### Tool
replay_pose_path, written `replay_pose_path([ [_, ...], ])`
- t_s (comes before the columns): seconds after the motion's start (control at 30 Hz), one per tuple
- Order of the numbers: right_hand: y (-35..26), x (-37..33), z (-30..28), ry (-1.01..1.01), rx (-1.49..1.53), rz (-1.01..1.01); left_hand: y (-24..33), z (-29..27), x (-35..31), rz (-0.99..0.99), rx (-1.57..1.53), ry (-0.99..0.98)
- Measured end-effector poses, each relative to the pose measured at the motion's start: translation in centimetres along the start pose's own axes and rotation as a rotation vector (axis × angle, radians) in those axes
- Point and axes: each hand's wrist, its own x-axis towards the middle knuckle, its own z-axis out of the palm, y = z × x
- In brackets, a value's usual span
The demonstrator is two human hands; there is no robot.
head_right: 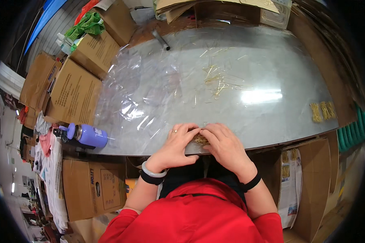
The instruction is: The person gathers loose gold-colored paperclips from a table and places them into small clear plastic bags. They repeatedly scoop the clips, insert them into the bags, and set the filled bags aside.
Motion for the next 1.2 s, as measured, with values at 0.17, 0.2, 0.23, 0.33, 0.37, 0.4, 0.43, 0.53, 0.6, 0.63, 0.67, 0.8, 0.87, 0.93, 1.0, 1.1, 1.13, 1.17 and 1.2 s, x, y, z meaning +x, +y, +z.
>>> replay_pose_path([
  [0.17,0.3,-1.2,-0.9,0.173,0.299,0.150,1.2,1.6,0.2,-0.084,0.089,0.080],
  [0.2,0.2,-1.6,-1.0,0.226,0.284,0.212,1.3,1.9,0.2,-0.082,0.107,0.093],
  [0.23,0.1,-2.0,-0.9,0.269,0.247,0.270,1.4,2.1,0.2,-0.081,0.126,0.107],
  [0.33,-0.1,-3.1,0.2,0.312,0.105,0.378,0.7,3.1,0.6,0.066,0.085,0.178],
  [0.37,-0.5,-2.8,0.6,0.288,0.131,0.372,0.6,3.2,0.6,0.069,0.084,0.184],
  [0.4,-1.2,-2.3,1.0,0.268,0.154,0.373,0.6,3.4,0.7,0.079,0.080,0.185],
  [0.43,-1.8,-1.8,1.4,0.247,0.181,0.368,0.6,3.5,0.7,0.085,0.080,0.190],
  [0.53,-2.2,-0.4,1.5,0.145,0.352,0.282,-0.1,3.7,0.6,0.044,-0.028,0.193],
  [0.6,-1.8,0.1,0.8,0.083,0.442,0.249,-0.1,3.5,0.3,0.041,-0.031,0.177],
  [0.63,-1.2,0.2,0.2,0.056,0.396,0.233,-0.1,3.5,0.2,0.038,-0.033,0.171],
  [0.67,-0.7,0.4,-0.4,0.030,0.349,0.218,-0.2,3.5,0.2,0.040,-0.029,0.190],
  [0.8,1.1,1.4,-1.4,-0.154,0.102,0.122,-0.2,3.6,0.0,0.047,-0.024,0.220],
  [0.87,1.4,1.3,-1.3,-0.206,0.075,0.078,-0.2,3.6,0.1,0.042,-0.045,0.214],
  [0.93,1.9,0.9,-1.0,-0.128,0.165,0.066,-0.2,3.5,0.1,0.028,-0.086,0.208],
  [1.0,1.5,0.4,-1.0,-0.003,0.145,0.134,-0.3,3.8,0.0,0.033,-0.069,0.220],
  [1.1,-0.3,-1.0,-1.1,0.175,-0.038,0.306,-0.3,3.8,-0.2,0.028,-0.015,0.236],
  [1.13,-0.4,-1.5,-1.1,0.188,-0.098,0.328,-0.3,3.8,-0.2,0.033,0.010,0.232],
  [1.17,-0.4,-1.8,-1.0,0.200,-0.158,0.349,-0.4,3.8,-0.2,0.038,0.036,0.228],
  [1.2,-0.7,-1.6,-0.7,0.286,-0.231,0.282,-0.4,3.9,-0.1,0.040,0.028,0.221],
])
